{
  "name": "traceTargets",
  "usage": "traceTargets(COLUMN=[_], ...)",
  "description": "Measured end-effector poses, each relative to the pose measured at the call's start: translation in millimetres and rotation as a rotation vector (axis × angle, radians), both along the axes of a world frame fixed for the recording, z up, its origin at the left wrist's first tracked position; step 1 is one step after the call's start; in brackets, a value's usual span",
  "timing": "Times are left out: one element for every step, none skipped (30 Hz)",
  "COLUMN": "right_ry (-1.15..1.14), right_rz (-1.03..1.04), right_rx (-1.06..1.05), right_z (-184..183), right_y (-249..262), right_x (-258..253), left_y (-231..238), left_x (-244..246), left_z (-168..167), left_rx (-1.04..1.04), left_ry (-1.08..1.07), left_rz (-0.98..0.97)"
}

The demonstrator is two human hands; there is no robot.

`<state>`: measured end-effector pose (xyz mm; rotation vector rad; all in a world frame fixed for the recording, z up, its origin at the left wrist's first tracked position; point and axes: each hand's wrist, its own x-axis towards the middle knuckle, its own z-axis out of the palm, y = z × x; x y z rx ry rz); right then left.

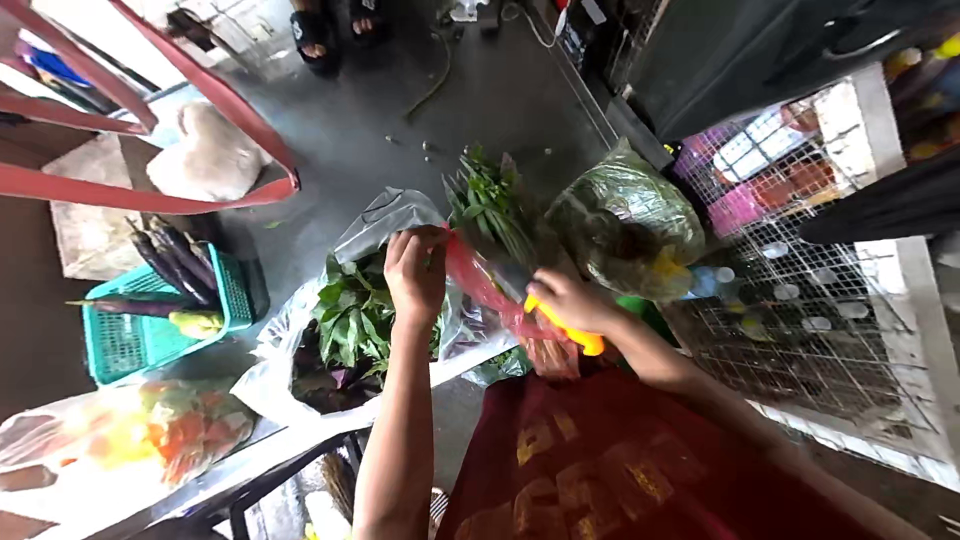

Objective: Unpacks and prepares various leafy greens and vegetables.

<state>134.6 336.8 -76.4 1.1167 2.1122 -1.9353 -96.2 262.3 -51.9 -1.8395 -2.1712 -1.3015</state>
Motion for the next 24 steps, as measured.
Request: traceTargets(right_ry=[-0.028,-0.051,-0.062,-0.060,-0.055,-0.060,-0.072,-0.100,-0.142,-0.204,-0.269,-0.317,-0.348,-0.351,-0.347,-0.354,-0.369,-0.394,-0.416,-0.424,-0.430,-0.409,-0.356,-0.290], right_rz=[0.131,0.240,0.290,0.276,0.209,0.107,-0.005,-0.107,-0.201,-0.282,-0.352,-0.418,-0.475,-0.518,-0.548,-0.559,-0.560,-0.556,-0.556,-0.559,-0.568,-0.592,-0.621,-0.630], right_rx=[-0.011,-0.036,-0.084,-0.118,-0.122,-0.092,-0.022,0.079,0.211,0.347,0.454,0.513,0.550,0.602,0.651,0.685,0.715,0.738,0.744,0.744,0.734,0.726,0.721,0.704], right_z=[-2.9,-5.0,-6.8,-8.6,-9.9,-10.5,-10.5,-10.6,-11.7,-12.2,-12.1,-11.4,-13.8,-20.5,-28.1,-35.0,-40.4,-44.4,-48.5,-53.5,-55.8,-53.8,-48.4,-41.4], right_y=[-5.6,-7.7,-5.6,0.4,8.4,15.8,23.1,30.8,38.1,46.0,55.1,64.7,74.3,84.4,93.8,101.4,107.9,112.2,115.0,117.2,116.9,112.3,104.3,94.0], right_x=[0.6,9.2,24.8,45.8,70.4,94.8,115.1,129.8,138.2,140.3,137.0,128.9,120.0,112.0,104.2,96.8,88.6,80.0,72.5,67.2,62.9,59.0,53.9,46.1], left_y=[0.6,-0.9,-5.5,-11.9,-15.6,-18.7,-22.2,-25.5,-28.1,-29.7,-29.3,-25.9,-19.3,-10.8,-3.5,1.7,4.5,3.7,-0.8,-4.8,-8.3,-11.7,-15.0,-18.4], left_x=[-1.1,-6.1,-15.5,-27.5,-34.3,-36.4,-36.2,-34.4,-30.7,-24.9,-16.6,-4.7,10.9,28.4,45.2,59.6,70.5,78.8,85.2,90.9,96.1,101.0,104.8,107.9], left_z=[2.4,3.5,3.6,3.8,4.2,3.1,1.9,2.5,3.7,3.7,2.1,-1.9,-7.2,-13.6,-20.3,-27.1,-33.6,-39.3,-45.8,-50.2,-53.1,-56.2,-60.4,-65.0], left_rx=[-0.037,-0.077,-0.106,-0.131,-0.153,-0.191,-0.262,-0.368,-0.465,-0.519,-0.534,-0.517,-0.506,-0.519,-0.580,-0.672,-0.752,-0.797,-0.791,-0.779,-0.784,-0.789,-0.774,-0.739], left_ry=[-0.012,-0.037,-0.048,-0.043,-0.047,-0.043,-0.032,-0.026,-0.031,-0.019,-0.008,0.007,0.002,-0.030,-0.076,-0.122,-0.156,-0.179,-0.180,-0.185,-0.193,-0.205,-0.207,-0.204], left_rz=[0.047,0.100,0.140,0.150,0.175,0.211,0.242,0.254,0.246,0.219,0.170,0.103,0.036,-0.019,-0.055,-0.068,-0.063,-0.056,-0.052,-0.053,-0.057,-0.073,-0.100,-0.130])
